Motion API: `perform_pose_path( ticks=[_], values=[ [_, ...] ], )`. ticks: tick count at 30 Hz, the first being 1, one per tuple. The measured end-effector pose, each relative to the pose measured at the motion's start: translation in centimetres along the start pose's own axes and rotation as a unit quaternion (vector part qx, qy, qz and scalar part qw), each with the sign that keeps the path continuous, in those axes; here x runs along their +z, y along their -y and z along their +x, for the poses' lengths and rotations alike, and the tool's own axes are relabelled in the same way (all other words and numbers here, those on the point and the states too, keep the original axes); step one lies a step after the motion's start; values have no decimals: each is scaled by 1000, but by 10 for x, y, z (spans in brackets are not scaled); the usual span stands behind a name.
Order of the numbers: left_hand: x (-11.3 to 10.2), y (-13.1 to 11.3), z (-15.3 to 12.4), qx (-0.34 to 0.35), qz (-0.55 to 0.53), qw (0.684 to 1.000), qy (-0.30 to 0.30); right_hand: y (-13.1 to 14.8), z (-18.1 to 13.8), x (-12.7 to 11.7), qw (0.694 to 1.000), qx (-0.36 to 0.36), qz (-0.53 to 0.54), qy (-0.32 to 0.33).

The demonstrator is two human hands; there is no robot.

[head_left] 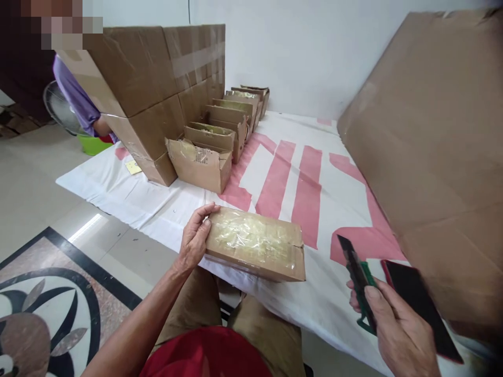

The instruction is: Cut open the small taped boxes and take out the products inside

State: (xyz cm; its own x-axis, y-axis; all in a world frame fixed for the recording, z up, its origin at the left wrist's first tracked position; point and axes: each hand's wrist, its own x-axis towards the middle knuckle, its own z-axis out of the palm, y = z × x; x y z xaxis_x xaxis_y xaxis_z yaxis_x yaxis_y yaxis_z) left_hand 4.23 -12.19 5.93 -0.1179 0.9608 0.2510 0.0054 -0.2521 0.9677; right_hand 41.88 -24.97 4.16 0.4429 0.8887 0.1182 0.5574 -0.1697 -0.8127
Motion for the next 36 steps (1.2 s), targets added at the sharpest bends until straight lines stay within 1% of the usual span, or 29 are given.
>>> perform_pose_path(
  ticks=[2, 5, 9, 11, 13, 16, 22, 24, 27, 31, 34, 36],
  values=[
    [0, 2, -1, 6, -5, 1000, 0, 20, 6, 0, 1000, -23, -3, 14],
    [-1, 5, -3, 10, -16, 1000, 7, 58, 14, 3, 992, -105, -35, 66],
    [-2, 10, -3, 3, -27, 999, 18, 112, 24, 16, 967, -199, -82, 138],
    [-2, 11, -2, 1, -31, 999, 18, 131, 29, 25, 950, -239, -102, 171],
    [-2, 11, -2, -1, -36, 999, 18, 144, 35, 37, 930, -288, -124, 194],
    [-1, 10, -2, -4, -42, 999, 17, 156, 45, 56, 894, -359, -174, 207],
    [3, 13, -2, 0, -74, 997, 15, 182, 53, 87, 823, -450, -280, 202],
    [4, 14, -2, 8, -98, 995, 13, 190, 53, 93, 806, -463, -305, 208],
    [5, 15, -3, 19, -120, 992, 19, 198, 51, 100, 788, -462, -342, 221],
    [4, 17, -3, 18, -123, 992, 25, 207, 48, 106, 772, -416, -408, 254],
    [4, 18, -3, 21, -116, 993, 26, 221, 45, 108, 747, -377, -466, 287],
    [3, 18, -3, 24, -107, 994, 29, 232, 42, 109, 730, -370, -493, 295]
  ],
)
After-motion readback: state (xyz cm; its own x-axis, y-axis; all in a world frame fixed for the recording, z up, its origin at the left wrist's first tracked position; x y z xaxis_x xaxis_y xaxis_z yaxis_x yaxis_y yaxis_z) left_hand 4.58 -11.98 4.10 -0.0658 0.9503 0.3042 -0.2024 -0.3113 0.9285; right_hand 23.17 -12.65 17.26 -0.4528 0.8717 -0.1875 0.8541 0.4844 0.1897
